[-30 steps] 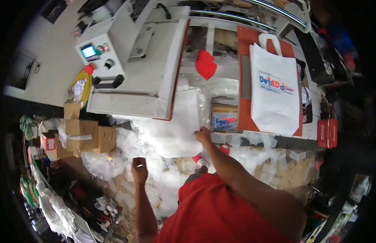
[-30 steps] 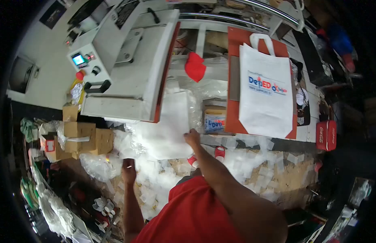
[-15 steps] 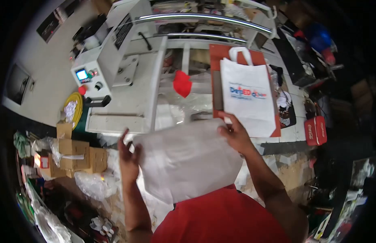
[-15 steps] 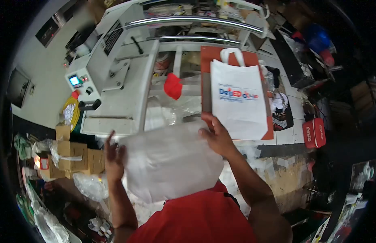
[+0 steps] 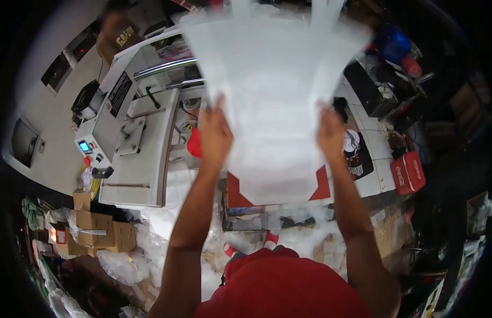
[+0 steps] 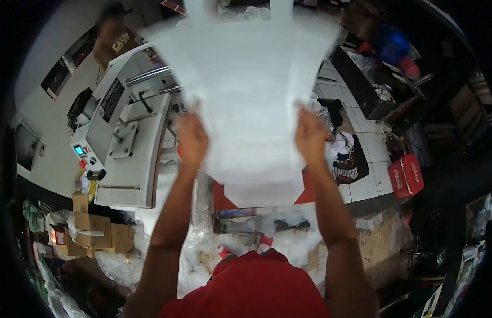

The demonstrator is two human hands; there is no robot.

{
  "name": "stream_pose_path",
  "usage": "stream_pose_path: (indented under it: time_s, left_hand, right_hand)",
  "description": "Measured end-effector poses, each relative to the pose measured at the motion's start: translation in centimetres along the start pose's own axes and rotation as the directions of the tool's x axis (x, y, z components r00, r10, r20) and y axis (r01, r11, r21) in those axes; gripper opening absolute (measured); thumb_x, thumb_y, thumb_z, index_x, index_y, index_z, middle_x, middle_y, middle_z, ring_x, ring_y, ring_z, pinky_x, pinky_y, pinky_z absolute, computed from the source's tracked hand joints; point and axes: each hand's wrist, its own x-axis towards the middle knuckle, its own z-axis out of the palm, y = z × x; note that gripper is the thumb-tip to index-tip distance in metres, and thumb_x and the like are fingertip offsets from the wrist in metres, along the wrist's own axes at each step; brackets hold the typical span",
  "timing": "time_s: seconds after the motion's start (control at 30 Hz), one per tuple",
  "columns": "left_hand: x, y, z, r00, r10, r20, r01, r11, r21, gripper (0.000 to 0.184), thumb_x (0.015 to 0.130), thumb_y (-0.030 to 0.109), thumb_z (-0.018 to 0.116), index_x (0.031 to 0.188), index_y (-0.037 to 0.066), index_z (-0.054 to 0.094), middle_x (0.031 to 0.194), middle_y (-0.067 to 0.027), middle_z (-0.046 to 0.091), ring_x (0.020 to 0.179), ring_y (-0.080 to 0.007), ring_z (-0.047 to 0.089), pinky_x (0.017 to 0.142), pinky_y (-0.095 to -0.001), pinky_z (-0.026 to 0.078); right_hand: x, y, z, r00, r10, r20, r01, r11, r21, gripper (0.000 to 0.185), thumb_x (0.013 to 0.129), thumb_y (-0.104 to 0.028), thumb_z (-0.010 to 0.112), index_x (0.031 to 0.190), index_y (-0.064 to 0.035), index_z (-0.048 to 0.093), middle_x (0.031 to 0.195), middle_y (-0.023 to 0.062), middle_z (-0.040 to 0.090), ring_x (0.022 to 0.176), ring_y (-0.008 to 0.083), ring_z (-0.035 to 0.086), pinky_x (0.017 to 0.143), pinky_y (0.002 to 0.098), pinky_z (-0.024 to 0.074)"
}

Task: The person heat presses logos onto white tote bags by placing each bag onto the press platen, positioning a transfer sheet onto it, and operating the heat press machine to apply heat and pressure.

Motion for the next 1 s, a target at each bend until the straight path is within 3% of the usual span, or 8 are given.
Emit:
stream_pose_path:
  time_s: [0.07, 0.1, 0.27, 0.67, 0.8, 0.9, 0.97, 1.0]
  left_hand:
    - [-7.4, -3.3, 9.2, 0.895, -0.240, 0.376, 0.243, 0.969, 0.042, 0.045, 0.098, 0.016, 0.046, 0.143, 0.017, 0.045, 0.126, -0.0282, 0.050, 0.114, -0.0456, 0.055, 0.090, -0.0521, 0.051]
    - [-12.0, -6.6, 13.7, 0.840, -0.289, 0.460, 0.212, 0.954, 0.211, 0.046, 0.098, 0.020, 0.046, 0.144, 0.018, 0.045, 0.126, -0.0254, 0.051, 0.105, -0.0453, 0.060, 0.087, -0.0518, 0.052]
    - [-14.3, -4.4, 13.1, 0.832, -0.351, 0.429, 0.248, 0.928, 0.279, 0.046, 0.092, 0.016, 0.051, 0.138, 0.014, 0.052, 0.116, -0.0188, 0.051, 0.090, -0.0383, 0.064, 0.075, -0.0506, 0.055]
    - [-14.6, -4.9, 13.5, 0.867, -0.381, 0.321, 0.307, 0.916, 0.258, 0.047, 0.087, 0.013, 0.055, 0.133, 0.007, 0.053, 0.111, -0.0198, 0.052, 0.101, -0.0411, 0.059, 0.081, -0.0488, 0.054]
    - [-15.7, -3.9, 7.4, 0.909, -0.398, 0.128, 0.386, 0.916, 0.109, 0.045, 0.086, 0.009, 0.054, 0.131, 0.006, 0.053, 0.099, -0.0188, 0.052, 0.091, -0.0383, 0.057, 0.078, -0.0468, 0.050]
    - [-22.1, -5.7, 1.1, 0.852, -0.517, 0.077, 0.515, 0.856, 0.050, 0.041, 0.083, -0.001, 0.052, 0.124, -0.002, 0.053, 0.089, -0.0168, 0.049, 0.084, -0.0343, 0.053, 0.077, -0.0446, 0.045]
    - [-30.0, -7.9, -2.0, 0.789, -0.602, 0.125, 0.588, 0.798, 0.134, 0.037, 0.082, -0.004, 0.050, 0.119, -0.003, 0.053, 0.091, -0.0198, 0.050, 0.085, -0.0368, 0.053, 0.076, -0.0458, 0.045]
    - [-35.2, -9.3, -3.1, 0.774, -0.609, 0.173, 0.580, 0.792, 0.189, 0.034, 0.082, -0.003, 0.051, 0.116, -0.003, 0.052, 0.093, -0.0221, 0.051, 0.086, -0.0384, 0.054, 0.076, -0.0468, 0.045]
  right_hand:
    - [-10.6, 6.1, 2.0, 0.649, 0.540, 0.536, -0.396, 0.841, -0.368, 0.026, 0.094, -0.019, 0.054, 0.115, -0.0111, 0.067, 0.095, 0.0255, 0.067, 0.089, 0.0414, 0.066, 0.080, 0.0463, 0.0535]
    - [-15.9, 8.8, 2.6, 0.648, 0.496, 0.578, -0.386, 0.868, -0.312, 0.029, 0.093, -0.020, 0.057, 0.119, -0.0127, 0.065, 0.097, 0.0215, 0.067, 0.092, 0.0396, 0.065, 0.079, 0.0503, 0.0510]
    - [-18.6, 6.6, 1.5, 0.797, 0.413, 0.441, -0.237, 0.885, -0.401, 0.029, 0.092, -0.023, 0.060, 0.120, -0.0172, 0.066, 0.099, 0.0109, 0.058, 0.096, 0.0322, 0.057, 0.078, 0.0505, 0.0439]
    - [-16.8, 6.7, 1.0, 0.758, 0.481, 0.440, -0.363, 0.872, -0.329, 0.028, 0.090, -0.023, 0.063, 0.116, -0.0140, 0.069, 0.098, 0.0153, 0.059, 0.094, 0.0365, 0.056, 0.084, 0.0482, 0.0452]
    - [-23.2, 15.0, -4.3, 0.797, 0.604, -0.022, -0.602, 0.792, -0.100, 0.020, 0.094, -0.015, 0.055, 0.104, 0.0002, 0.065, 0.101, 0.0183, 0.067, 0.095, 0.0338, 0.062, 0.083, 0.0426, 0.0478]
    - [-31.7, 16.6, -10.1, 0.448, 0.875, -0.182, -0.815, 0.317, -0.484, 0.024, 0.095, -0.016, 0.050, 0.100, 0.0009, 0.066, 0.098, 0.0237, 0.069, 0.092, 0.0419, 0.066, 0.081, 0.0477, 0.0512]
    - [-38.2, 13.5, -10.5, 0.242, 0.959, 0.148, -0.693, 0.277, -0.666, 0.026, 0.091, -0.024, 0.056, 0.098, -0.0007, 0.067, 0.102, 0.0235, 0.069, 0.093, 0.0410, 0.067, 0.081, 0.0494, 0.0514]
    - [-46.7, 15.4, -9.1, 0.528, 0.823, 0.208, -0.424, 0.468, -0.775, 0.028, 0.090, -0.026, 0.059, 0.099, -0.0015, 0.067, 0.100, 0.0217, 0.070, 0.094, 0.0408, 0.066, 0.082, 0.0491, 0.0518]
